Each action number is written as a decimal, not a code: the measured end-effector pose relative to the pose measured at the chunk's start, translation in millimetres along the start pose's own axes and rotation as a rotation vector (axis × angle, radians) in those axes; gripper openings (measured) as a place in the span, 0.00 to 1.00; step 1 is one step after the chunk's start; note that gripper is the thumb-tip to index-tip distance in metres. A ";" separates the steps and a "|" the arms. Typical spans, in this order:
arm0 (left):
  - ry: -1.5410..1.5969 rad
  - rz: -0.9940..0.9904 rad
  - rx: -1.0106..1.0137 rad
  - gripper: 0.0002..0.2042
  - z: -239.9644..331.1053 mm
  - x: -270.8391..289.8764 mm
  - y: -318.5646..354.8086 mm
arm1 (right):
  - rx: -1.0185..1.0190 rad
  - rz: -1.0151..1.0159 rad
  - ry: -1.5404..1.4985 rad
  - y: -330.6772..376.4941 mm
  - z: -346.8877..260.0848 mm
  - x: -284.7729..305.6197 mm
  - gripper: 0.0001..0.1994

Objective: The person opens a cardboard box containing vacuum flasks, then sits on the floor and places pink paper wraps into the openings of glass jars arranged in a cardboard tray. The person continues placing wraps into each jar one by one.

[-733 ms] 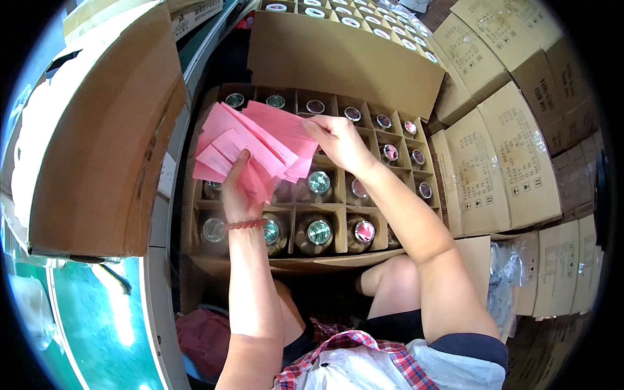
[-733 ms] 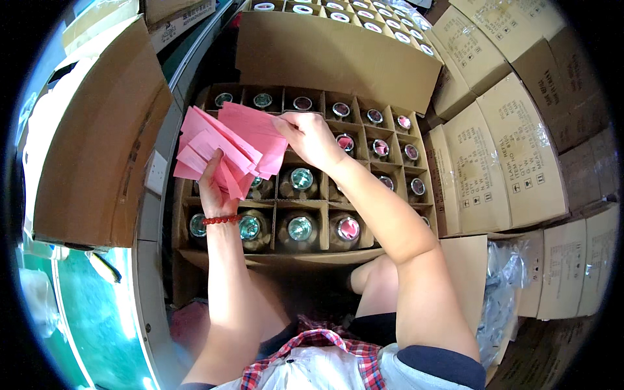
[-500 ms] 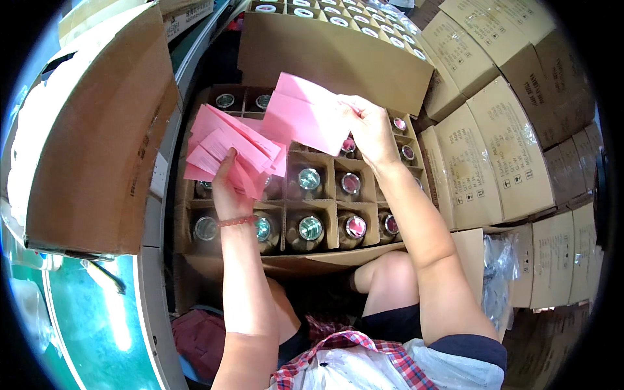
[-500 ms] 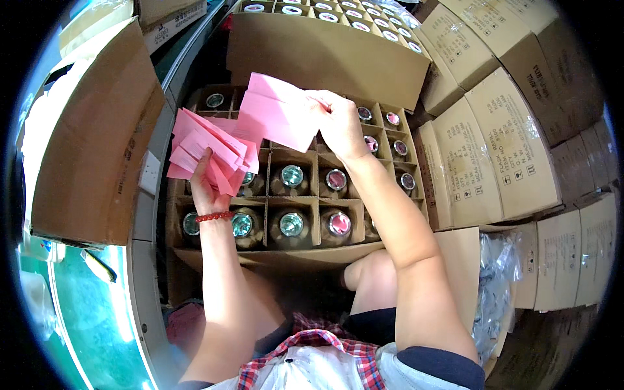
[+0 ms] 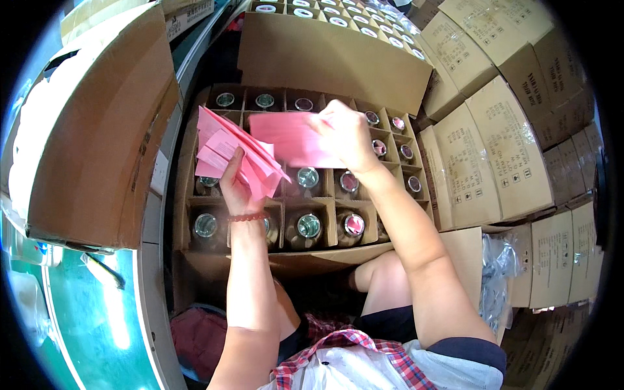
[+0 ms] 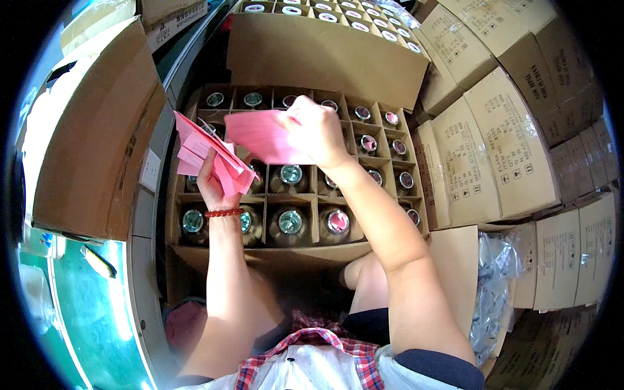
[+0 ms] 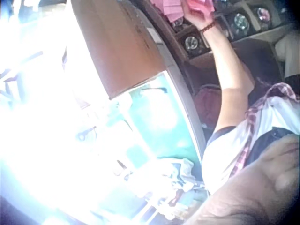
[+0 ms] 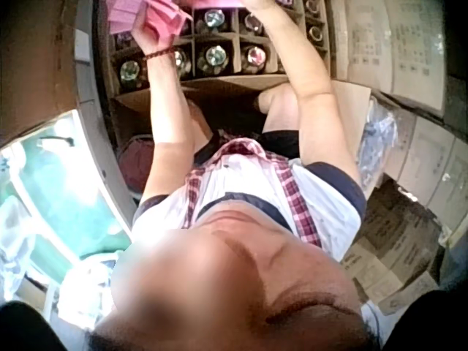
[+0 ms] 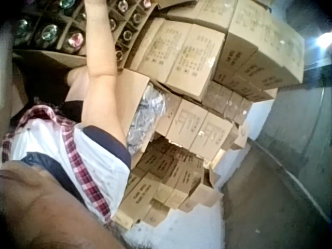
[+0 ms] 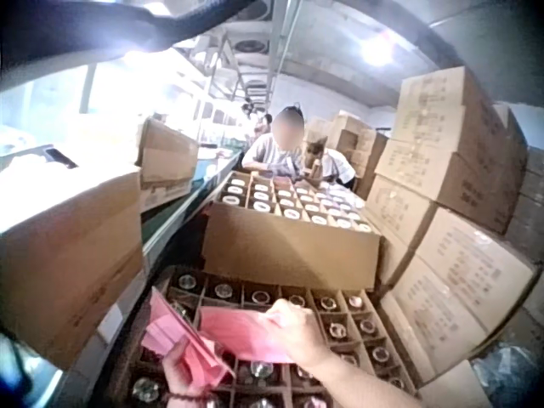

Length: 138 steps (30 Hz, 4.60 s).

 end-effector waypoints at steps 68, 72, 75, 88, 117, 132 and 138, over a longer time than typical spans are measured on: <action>0.046 0.085 -0.037 0.18 43.0 17.8 -5.0 | 0.300 -0.561 0.492 82.7 83.4 -45.3 0.11; -0.028 0.190 -0.075 0.18 42.9 2.9 0.1 | 0.250 -0.717 0.482 79.6 54.8 -16.9 0.10; -0.032 0.199 -0.055 0.18 40.4 0.0 1.1 | 0.250 -0.934 0.688 75.0 50.9 -22.6 0.18; -0.089 0.193 -0.069 0.20 25.3 14.0 -4.6 | -0.654 -0.339 -0.984 59.8 13.9 8.1 0.28; -0.243 0.320 -0.122 0.16 75.9 52.9 175.6 | 0.097 -0.874 0.638 151.9 -11.5 -45.0 0.09; -0.194 0.244 -0.086 0.15 96.1 71.0 160.2 | 0.058 -0.660 0.353 164.3 -8.6 -8.8 0.10; -0.199 0.236 -0.081 0.15 81.7 69.9 156.1 | 0.037 -0.626 0.614 172.8 6.4 -33.0 0.04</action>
Point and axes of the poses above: each hand's wrist, its own y-axis away from the middle knuckle, its own x-axis out of the back of the hand, z = x × y, the point moved 1 cm from there along -y, towards the middle knuckle, and after that the axes turned 2 degrees about x, right-handed, at the moved point
